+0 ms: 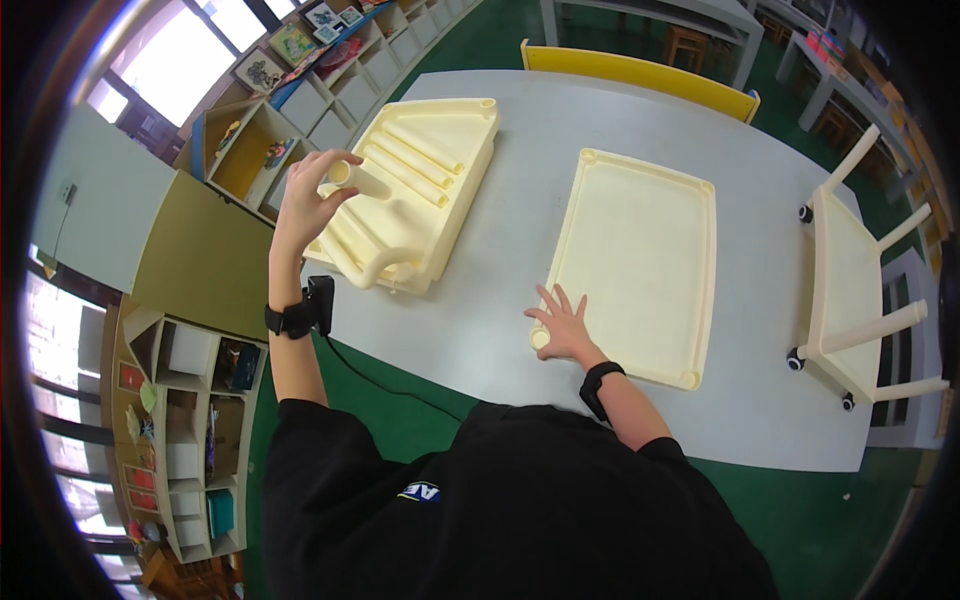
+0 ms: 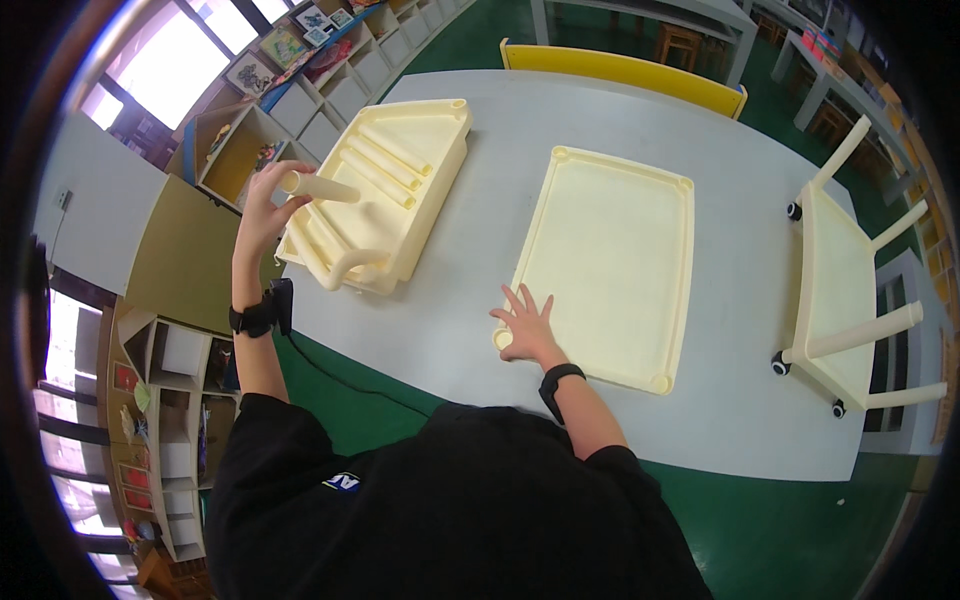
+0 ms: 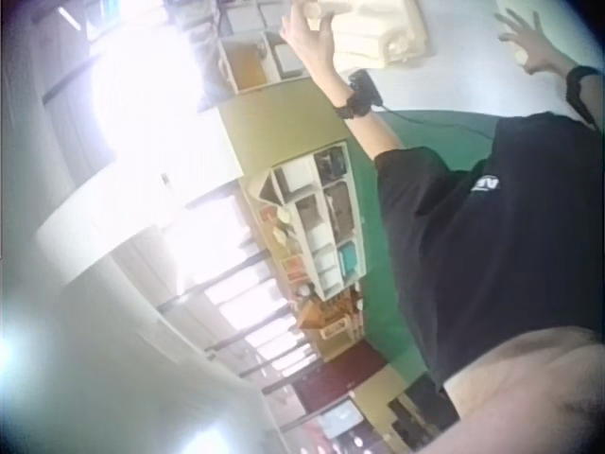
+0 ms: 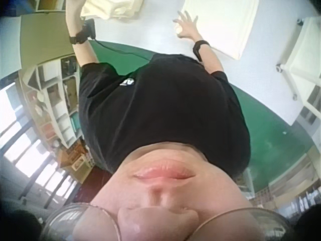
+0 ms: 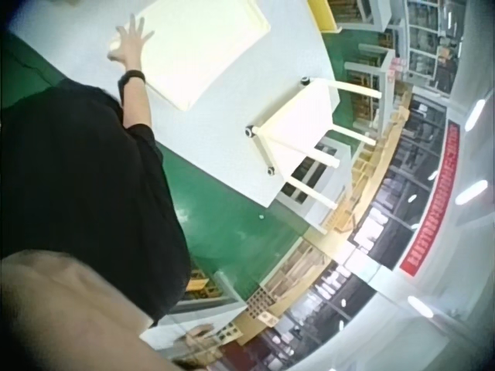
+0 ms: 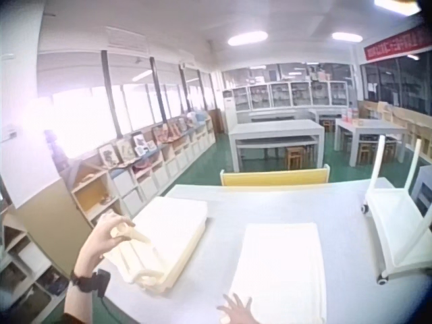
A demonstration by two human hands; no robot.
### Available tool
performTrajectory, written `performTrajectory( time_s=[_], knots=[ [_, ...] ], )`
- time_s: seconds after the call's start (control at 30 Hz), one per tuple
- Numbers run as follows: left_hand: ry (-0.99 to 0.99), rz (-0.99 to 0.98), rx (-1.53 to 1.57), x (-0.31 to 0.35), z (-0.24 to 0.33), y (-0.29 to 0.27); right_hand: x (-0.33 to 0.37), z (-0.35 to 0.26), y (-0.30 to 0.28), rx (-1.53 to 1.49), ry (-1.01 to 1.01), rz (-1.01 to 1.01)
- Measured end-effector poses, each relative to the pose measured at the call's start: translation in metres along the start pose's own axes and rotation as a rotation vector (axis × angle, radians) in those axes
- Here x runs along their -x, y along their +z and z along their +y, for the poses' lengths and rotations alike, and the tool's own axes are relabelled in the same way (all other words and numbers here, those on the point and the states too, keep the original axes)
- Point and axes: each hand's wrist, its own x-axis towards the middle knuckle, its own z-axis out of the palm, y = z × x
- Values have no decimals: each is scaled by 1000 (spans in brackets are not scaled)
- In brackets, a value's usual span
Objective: The person pulls apart the sections and legs of a plastic utility cart, placing the individual shelves and supports onto a table.
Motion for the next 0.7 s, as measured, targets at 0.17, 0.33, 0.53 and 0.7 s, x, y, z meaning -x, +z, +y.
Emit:
performTrajectory(
  time_s=[0.17, 0.33, 0.53, 0.7],
  knots=[
    [-137, -67, -5, 19, -43, 27, 0, -1, 1, 18, -4, -5],
    [-228, -111, 113, 18, -50, 47, 1, 2, 2, 5, 6, -4],
    [-336, -336, 77, 21, -72, 84, 0, 2, 1, -17, -1, 0],
    [-372, -557, 123, 26, -99, 117, 1, 3, 1, 0, -4, 9]
  ],
)
